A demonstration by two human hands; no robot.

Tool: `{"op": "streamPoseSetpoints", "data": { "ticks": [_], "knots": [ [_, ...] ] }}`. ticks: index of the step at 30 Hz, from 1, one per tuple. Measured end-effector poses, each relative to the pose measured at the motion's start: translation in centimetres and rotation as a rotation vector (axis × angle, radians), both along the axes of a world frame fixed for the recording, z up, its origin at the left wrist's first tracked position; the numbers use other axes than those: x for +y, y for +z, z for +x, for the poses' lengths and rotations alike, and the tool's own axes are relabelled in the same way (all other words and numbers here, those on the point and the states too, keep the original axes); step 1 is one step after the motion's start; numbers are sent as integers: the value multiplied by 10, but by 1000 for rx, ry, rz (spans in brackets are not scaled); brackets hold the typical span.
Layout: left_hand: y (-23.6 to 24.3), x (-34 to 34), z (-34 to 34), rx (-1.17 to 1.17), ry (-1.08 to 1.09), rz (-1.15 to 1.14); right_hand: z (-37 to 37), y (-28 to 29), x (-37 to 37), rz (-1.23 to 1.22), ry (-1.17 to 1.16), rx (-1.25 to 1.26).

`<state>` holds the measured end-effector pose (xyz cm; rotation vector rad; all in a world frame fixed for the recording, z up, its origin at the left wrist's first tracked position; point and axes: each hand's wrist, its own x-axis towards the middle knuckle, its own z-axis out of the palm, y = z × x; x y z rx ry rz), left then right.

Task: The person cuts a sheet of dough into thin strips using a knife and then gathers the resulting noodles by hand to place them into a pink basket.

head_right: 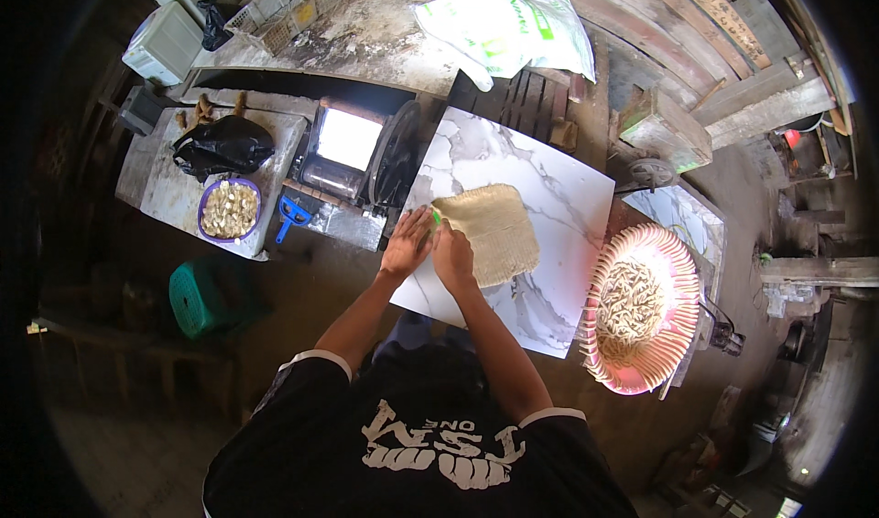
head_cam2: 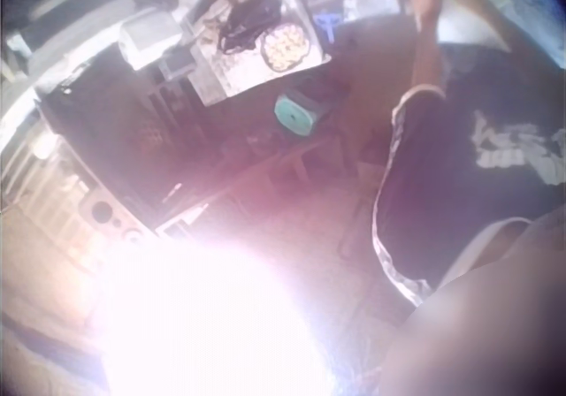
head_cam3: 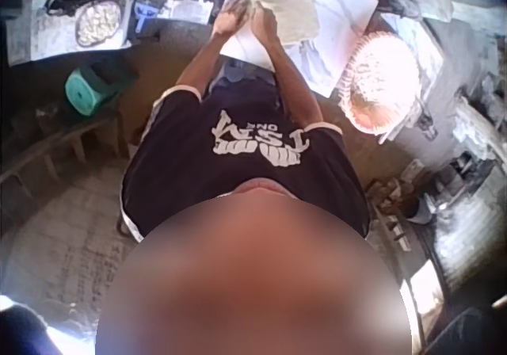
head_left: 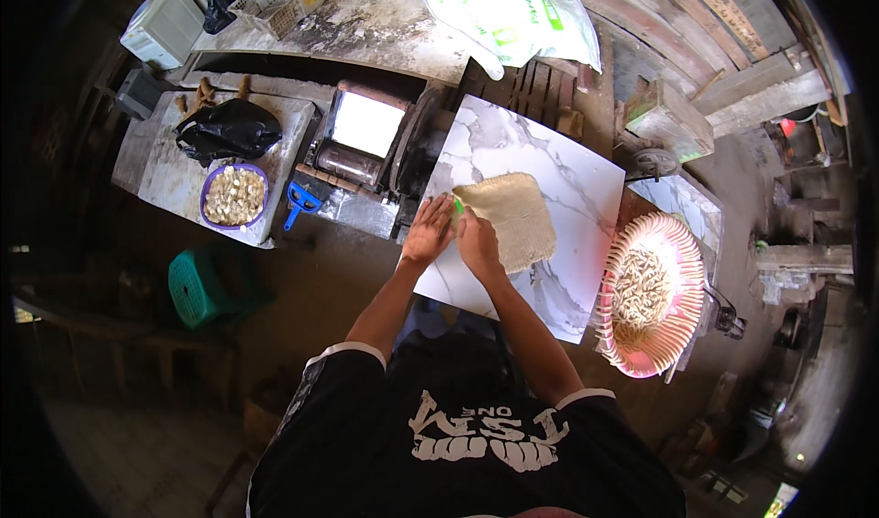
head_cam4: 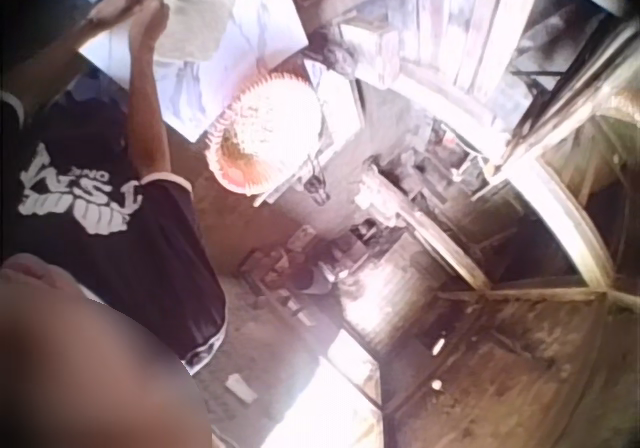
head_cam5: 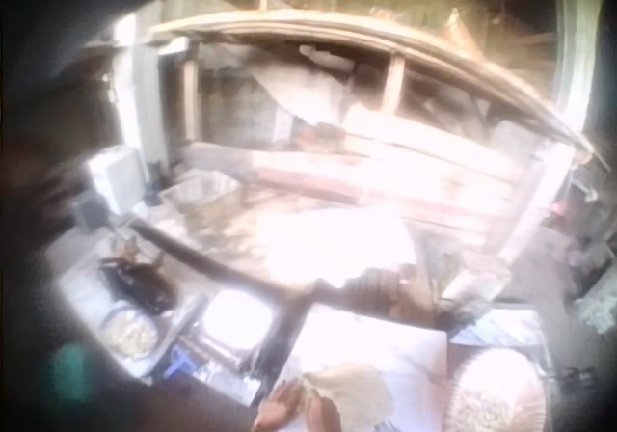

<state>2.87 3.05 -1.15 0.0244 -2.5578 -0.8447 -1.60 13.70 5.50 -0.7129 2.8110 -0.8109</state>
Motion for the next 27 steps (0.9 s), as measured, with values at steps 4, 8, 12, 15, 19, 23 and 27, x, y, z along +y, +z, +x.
{"op": "streamPoseSetpoints", "data": {
  "ticks": [4,8,12,15,19,23,27],
  "knots": [
    [2,1,-2,37,6,-26,2,1,5,49,-14,-33],
    [3,-2,-1,5,0,-15,11,3,12,62,-17,-27],
    [4,-5,-4,-7,12,-50,20,9,23,79,-15,-28],
    [4,-8,-5,-8,20,-56,29,13,29,94,-38,-81],
    [3,-11,-6,31,32,-40,37,17,34,167,-87,-143],
    [0,-11,-7,60,62,-10,36,20,34,94,-88,-148],
    [2,-9,-7,53,59,2,26,17,21,-54,-42,-38]
  ]
}}
